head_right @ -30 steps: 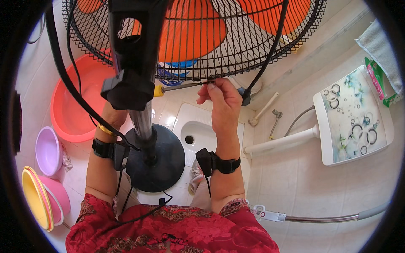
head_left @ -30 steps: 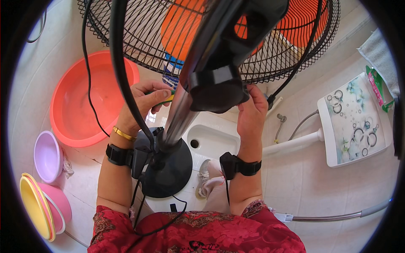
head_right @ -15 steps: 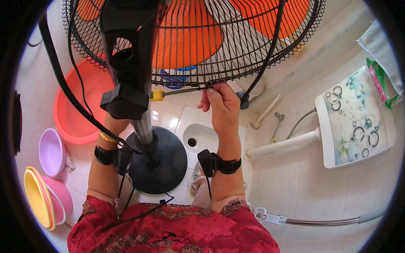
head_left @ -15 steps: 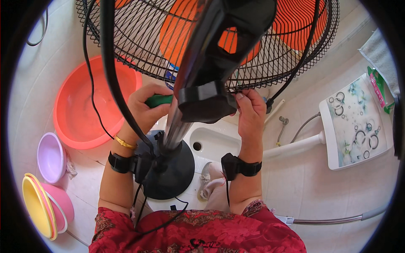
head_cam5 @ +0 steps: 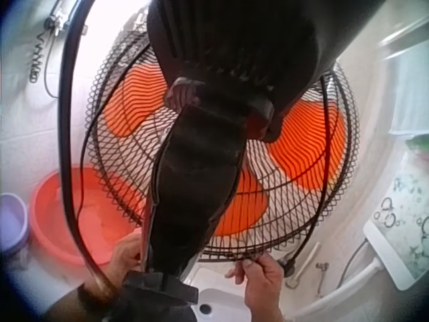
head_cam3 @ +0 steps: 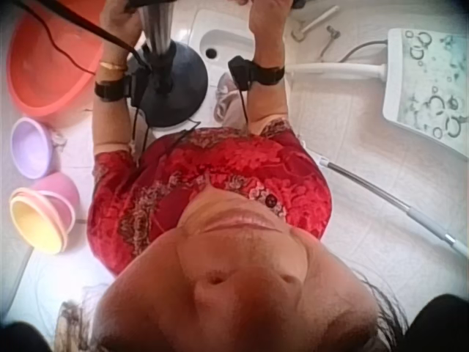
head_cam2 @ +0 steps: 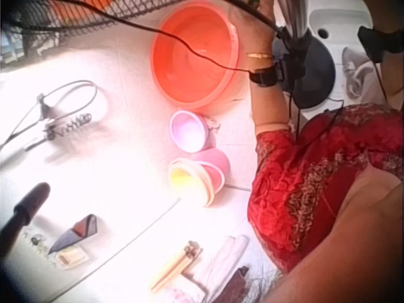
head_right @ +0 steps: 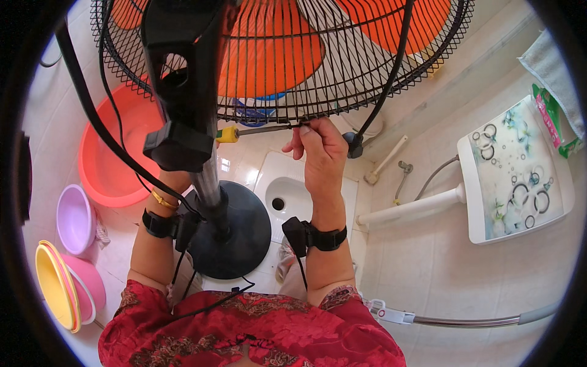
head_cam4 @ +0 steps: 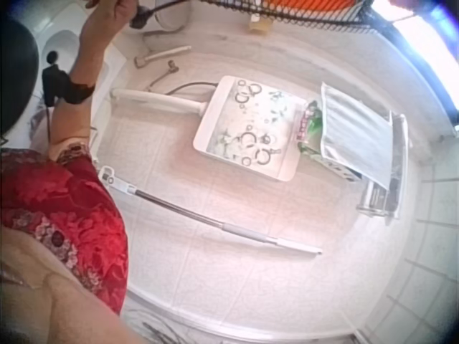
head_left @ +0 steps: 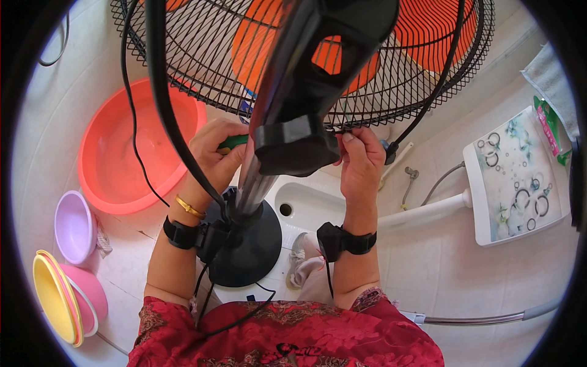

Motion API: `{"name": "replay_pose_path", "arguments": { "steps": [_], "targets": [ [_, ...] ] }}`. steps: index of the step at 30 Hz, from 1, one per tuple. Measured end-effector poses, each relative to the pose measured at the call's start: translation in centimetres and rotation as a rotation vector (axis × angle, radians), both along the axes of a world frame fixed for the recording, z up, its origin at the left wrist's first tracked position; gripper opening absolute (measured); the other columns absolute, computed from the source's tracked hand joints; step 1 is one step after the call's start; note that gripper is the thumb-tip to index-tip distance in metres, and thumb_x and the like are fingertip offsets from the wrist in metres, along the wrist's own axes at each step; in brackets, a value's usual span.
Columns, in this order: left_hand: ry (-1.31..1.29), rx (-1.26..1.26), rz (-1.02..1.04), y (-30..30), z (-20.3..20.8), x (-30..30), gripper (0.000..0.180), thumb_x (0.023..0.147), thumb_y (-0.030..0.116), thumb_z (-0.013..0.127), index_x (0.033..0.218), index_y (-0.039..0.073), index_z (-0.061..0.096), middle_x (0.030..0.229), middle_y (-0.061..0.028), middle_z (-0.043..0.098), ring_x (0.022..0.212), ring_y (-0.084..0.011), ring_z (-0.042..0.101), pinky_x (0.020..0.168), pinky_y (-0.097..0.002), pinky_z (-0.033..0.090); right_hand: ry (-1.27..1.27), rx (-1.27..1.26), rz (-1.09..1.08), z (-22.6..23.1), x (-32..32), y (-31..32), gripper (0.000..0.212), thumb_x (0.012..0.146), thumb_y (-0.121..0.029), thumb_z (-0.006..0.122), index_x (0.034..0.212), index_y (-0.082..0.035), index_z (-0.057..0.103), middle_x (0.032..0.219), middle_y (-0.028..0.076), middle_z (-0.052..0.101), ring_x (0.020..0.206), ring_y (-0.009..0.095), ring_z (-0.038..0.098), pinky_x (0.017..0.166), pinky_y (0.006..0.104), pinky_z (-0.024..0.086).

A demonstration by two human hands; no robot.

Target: Tighten the screws and secure the cage of a standing electric fan.

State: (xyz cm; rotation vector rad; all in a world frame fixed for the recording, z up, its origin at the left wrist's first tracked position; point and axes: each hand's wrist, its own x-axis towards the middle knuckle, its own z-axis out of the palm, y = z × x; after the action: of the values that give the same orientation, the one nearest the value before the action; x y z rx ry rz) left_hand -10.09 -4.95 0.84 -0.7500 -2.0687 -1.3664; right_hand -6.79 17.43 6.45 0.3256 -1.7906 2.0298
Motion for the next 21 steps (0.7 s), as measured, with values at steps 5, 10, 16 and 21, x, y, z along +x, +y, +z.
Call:
{"name": "replay_pose_path", "arguments": {
  "steps": [5,10,16,21],
  "targets": [
    [-0.129,0.108,-0.084,0.2,0.5,0.5,0.017,0.075,0.010,0.065,0.088,0.000,0.059,0.076,-0.0066,0.058,0.071,-0.0142,0.057,0.061,-0.0233,0.045,0.015,-0.009,0.004,-0.2,0.1,-0.1,0.014,0.084,-0.002,0.041,0.083,0.004,0.054,0.067,0.005,0.051,0.053,0.009,0.043,0.059,0.0278,0.049],
    [-0.361,0.390,-0.245,0.7,-0.1,0.7,0.015,0.079,0.011,0.063,0.088,-0.001,0.059,0.074,-0.0025,0.058,0.067,-0.0103,0.055,0.060,-0.0221,0.045,0.005,-0.020,-0.002,-0.2,0.1,-0.2,0.014,0.084,-0.002,0.040,0.084,0.004,0.054,0.066,0.004,0.050,0.053,0.009,0.043,0.061,0.0290,0.050],
    [-0.587,0.393,-0.365,0.0,0.0,0.4,0.014,0.080,0.009,0.062,0.089,-0.002,0.059,0.075,-0.0028,0.059,0.069,-0.0085,0.055,0.063,-0.0200,0.045,0.001,-0.026,0.024,-0.3,-0.1,-0.2,0.014,0.085,-0.002,0.040,0.083,0.004,0.053,0.065,0.004,0.049,0.052,0.008,0.043,0.062,0.0300,0.051],
    [-0.372,0.206,-0.230,-0.2,1.3,1.1,0.015,0.075,0.003,0.063,0.088,-0.001,0.057,0.079,-0.0045,0.059,0.072,-0.0119,0.057,0.064,-0.0232,0.046,-0.034,-0.043,0.020,0.0,0.0,-0.3,0.015,0.085,-0.003,0.040,0.083,0.004,0.053,0.065,0.004,0.049,0.051,0.009,0.042,0.061,0.0298,0.051]
  ]
}}
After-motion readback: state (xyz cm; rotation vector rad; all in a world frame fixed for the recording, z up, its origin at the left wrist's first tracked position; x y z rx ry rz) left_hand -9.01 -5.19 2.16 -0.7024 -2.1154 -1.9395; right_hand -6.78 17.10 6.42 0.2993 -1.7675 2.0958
